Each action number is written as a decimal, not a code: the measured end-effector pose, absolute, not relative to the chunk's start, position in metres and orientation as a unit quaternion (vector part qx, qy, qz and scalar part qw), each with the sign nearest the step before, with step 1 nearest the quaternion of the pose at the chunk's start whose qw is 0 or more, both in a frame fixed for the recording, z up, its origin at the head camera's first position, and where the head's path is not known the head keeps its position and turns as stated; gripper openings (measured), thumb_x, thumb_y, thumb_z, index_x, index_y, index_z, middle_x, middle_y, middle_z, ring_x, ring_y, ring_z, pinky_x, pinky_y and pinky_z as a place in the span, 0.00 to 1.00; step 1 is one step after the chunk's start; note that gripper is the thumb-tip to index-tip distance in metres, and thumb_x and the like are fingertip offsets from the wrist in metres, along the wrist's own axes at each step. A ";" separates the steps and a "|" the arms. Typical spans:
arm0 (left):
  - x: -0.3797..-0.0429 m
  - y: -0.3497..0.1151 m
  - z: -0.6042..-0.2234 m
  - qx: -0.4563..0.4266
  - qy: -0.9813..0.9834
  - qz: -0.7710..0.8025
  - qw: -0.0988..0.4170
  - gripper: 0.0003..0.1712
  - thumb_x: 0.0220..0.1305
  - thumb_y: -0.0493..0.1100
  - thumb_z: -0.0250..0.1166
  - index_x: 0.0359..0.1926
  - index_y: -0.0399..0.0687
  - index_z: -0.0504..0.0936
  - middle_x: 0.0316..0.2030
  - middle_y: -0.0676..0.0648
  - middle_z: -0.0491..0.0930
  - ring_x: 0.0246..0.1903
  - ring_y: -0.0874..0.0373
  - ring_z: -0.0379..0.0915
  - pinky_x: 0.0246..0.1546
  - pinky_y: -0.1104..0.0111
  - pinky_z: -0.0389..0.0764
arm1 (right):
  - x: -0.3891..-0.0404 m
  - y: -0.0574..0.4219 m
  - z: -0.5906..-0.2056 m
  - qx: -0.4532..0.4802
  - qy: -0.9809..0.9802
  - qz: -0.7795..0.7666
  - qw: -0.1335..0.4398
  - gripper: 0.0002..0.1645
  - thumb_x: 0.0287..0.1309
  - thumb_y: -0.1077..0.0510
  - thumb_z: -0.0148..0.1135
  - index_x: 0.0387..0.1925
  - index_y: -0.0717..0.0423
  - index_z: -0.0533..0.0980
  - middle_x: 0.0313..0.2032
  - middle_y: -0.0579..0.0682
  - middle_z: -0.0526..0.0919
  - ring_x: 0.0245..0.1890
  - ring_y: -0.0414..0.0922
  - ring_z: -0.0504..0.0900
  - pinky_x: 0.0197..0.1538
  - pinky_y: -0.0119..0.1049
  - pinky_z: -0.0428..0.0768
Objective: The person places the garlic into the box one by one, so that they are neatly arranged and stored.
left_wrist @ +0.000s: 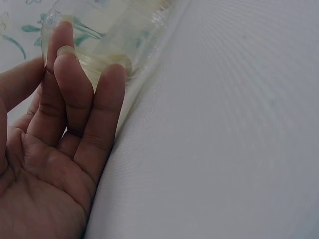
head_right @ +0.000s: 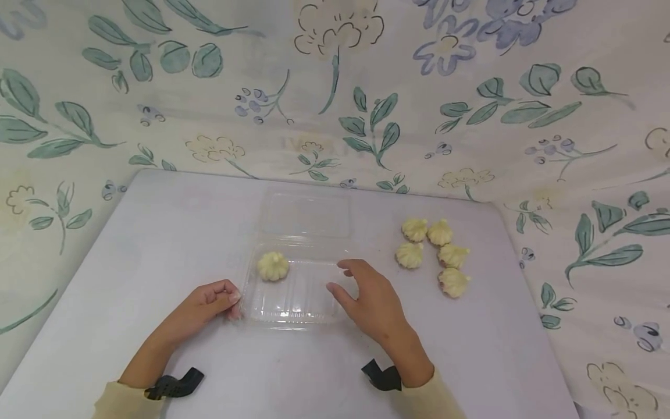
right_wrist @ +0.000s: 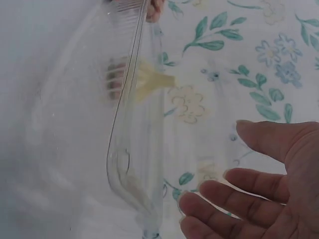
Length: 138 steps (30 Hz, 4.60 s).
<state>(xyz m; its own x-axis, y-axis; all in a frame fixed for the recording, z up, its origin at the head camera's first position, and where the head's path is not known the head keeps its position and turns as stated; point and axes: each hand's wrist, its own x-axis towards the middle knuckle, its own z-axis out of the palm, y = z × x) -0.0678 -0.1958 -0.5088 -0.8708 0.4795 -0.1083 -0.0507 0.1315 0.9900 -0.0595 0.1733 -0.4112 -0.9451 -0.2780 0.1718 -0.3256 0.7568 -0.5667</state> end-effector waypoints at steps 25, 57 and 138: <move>-0.065 -0.193 -0.508 0.132 0.728 0.643 0.197 0.10 0.80 0.39 0.59 0.43 0.34 0.79 0.31 0.43 0.85 0.33 0.56 0.79 0.38 0.66 0.83 | -0.053 0.277 -0.398 0.067 -0.955 0.287 0.026 0.50 0.61 0.44 0.77 0.76 0.57 0.64 0.73 0.63 0.68 0.71 0.66 0.66 0.65 0.68 0.69; -0.066 -0.195 -0.508 0.142 0.718 0.653 0.196 0.13 0.80 0.39 0.58 0.44 0.30 0.79 0.31 0.43 0.85 0.33 0.56 0.80 0.39 0.66 0.83 | -0.063 0.353 -0.426 -0.072 -0.975 0.212 -0.015 0.50 0.69 0.45 0.69 0.76 0.71 0.58 0.69 0.78 0.63 0.67 0.75 0.64 0.62 0.73 0.67; -0.067 -0.194 -0.508 0.134 0.712 0.659 0.200 0.11 0.79 0.39 0.59 0.43 0.32 0.79 0.30 0.43 0.84 0.33 0.54 0.80 0.39 0.67 0.83 | -0.070 0.362 -0.457 -0.136 -0.964 0.217 -0.072 0.42 0.73 0.47 0.64 0.73 0.69 0.60 0.63 0.79 0.71 0.59 0.73 0.75 0.52 0.67 0.79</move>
<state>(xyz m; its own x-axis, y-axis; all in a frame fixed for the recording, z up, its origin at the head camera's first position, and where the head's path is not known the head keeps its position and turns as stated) -0.0668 -0.1942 -0.5080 -0.8842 0.4545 -0.1083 -0.0730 0.0947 0.9928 -0.0697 0.3622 -0.4567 -0.9525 0.2314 -0.1979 0.2938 0.8690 -0.3981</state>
